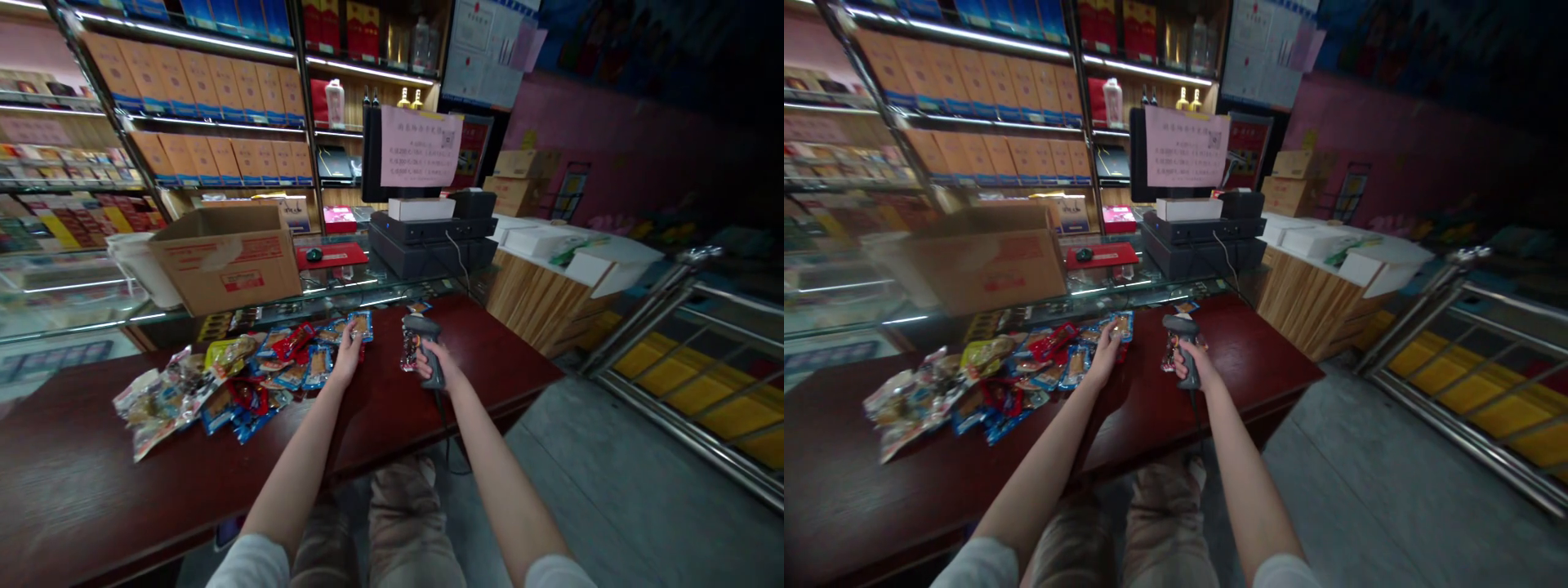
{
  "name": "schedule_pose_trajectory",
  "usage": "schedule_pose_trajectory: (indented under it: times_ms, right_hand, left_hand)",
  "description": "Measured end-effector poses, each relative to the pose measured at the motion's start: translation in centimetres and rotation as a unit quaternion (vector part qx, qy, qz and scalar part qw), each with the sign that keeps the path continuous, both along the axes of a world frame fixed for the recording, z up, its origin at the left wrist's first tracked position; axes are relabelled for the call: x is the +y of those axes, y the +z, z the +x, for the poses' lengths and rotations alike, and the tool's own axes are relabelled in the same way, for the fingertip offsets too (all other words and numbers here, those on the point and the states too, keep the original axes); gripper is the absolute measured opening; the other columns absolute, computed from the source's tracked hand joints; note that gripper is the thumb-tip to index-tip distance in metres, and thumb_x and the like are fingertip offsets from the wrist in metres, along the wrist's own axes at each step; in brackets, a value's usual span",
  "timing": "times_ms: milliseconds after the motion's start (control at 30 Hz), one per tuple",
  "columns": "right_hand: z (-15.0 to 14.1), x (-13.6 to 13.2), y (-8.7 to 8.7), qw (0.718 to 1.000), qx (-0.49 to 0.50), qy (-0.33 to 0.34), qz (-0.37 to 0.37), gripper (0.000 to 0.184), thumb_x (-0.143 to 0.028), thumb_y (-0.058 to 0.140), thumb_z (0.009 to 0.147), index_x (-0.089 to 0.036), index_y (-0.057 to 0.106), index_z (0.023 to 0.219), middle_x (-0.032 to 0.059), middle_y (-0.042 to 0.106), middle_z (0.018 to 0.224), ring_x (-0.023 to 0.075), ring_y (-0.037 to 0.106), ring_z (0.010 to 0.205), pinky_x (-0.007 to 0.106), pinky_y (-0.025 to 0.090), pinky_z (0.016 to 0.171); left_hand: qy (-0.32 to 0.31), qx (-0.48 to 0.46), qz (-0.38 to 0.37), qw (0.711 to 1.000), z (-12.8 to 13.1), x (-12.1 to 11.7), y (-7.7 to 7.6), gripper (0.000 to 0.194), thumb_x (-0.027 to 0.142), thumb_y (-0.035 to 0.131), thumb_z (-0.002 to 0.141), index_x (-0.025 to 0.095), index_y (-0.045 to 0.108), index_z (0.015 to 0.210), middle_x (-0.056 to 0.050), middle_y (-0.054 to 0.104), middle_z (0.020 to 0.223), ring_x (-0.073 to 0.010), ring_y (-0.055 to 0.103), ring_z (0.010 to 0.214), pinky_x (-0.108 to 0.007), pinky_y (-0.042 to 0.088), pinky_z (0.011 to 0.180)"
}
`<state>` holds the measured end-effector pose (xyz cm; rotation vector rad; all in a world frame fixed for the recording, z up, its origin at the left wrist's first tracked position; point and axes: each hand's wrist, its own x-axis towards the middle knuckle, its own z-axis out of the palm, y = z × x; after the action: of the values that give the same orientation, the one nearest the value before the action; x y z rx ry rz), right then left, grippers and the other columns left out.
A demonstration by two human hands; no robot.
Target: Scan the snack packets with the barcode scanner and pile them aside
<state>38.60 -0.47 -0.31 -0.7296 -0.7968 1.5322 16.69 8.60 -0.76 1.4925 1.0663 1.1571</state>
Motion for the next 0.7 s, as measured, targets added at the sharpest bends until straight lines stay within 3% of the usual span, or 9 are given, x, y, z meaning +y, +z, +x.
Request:
schedule_pose_trajectory:
  times_ms: [133, 267, 500, 700]
  right_hand:
    - [-2.8, 0.7, -0.3, 0.999, -0.002, 0.04, 0.009, 0.031, -0.041, 0.065, 0.081, -0.021, 0.051, 0.099, -0.0106, 0.048, 0.053, 0.005, 0.034, 0.032, 0.017, 0.028, 0.032]
    - [-3.1, 1.1, -1.2, 0.996, 0.002, 0.091, -0.003, 0.032, -0.043, 0.066, 0.079, -0.02, 0.052, 0.097, -0.0102, 0.049, 0.052, 0.0047, 0.032, 0.032, 0.016, 0.026, 0.031]
    - [-2.1, 1.4, -2.1, 0.991, 0.005, 0.135, -0.011, 0.031, -0.045, 0.063, 0.081, -0.019, 0.054, 0.096, -0.0102, 0.048, 0.052, 0.0038, 0.027, 0.031, 0.016, 0.025, 0.031]
    - [-2.3, 1.2, -2.1, 0.991, 0.002, 0.135, -0.014, 0.029, -0.043, 0.064, 0.08, -0.019, 0.053, 0.091, -0.01, 0.048, 0.052, 0.0037, 0.029, 0.032, 0.016, 0.025, 0.03]
  left_hand:
    - [0.01, 0.065, 0.097, 0.993, -0.5, 0.7, -0.2, 0.058, 0.016, 0.039, 0.091, 0.019, 0.03, 0.148, -0.01, 0.042, 0.151, -0.017, 0.037, 0.142, -0.035, 0.03, 0.117]
    - [-0.005, 0.076, 0.136, 0.988, -0.7, 1.0, -0.4, 0.061, 0.012, 0.038, 0.088, 0.013, 0.028, 0.148, -0.014, 0.035, 0.156, -0.0188, 0.03, 0.146, -0.038, 0.02, 0.121]
    - [-0.018, 0.108, 0.199, 0.974, -0.2, 1.1, -1.1, 0.066, 0.007, 0.038, 0.082, 0.012, 0.032, 0.147, -0.015, 0.04, 0.153, -0.0199, 0.035, 0.143, -0.039, 0.023, 0.121]
    - [-0.022, 0.147, 0.243, 0.959, -0.1, 1.0, -1.7, 0.07, 0.003, 0.036, 0.079, 0.014, 0.032, 0.149, -0.013, 0.045, 0.149, -0.0198, 0.039, 0.14, -0.041, 0.028, 0.118]
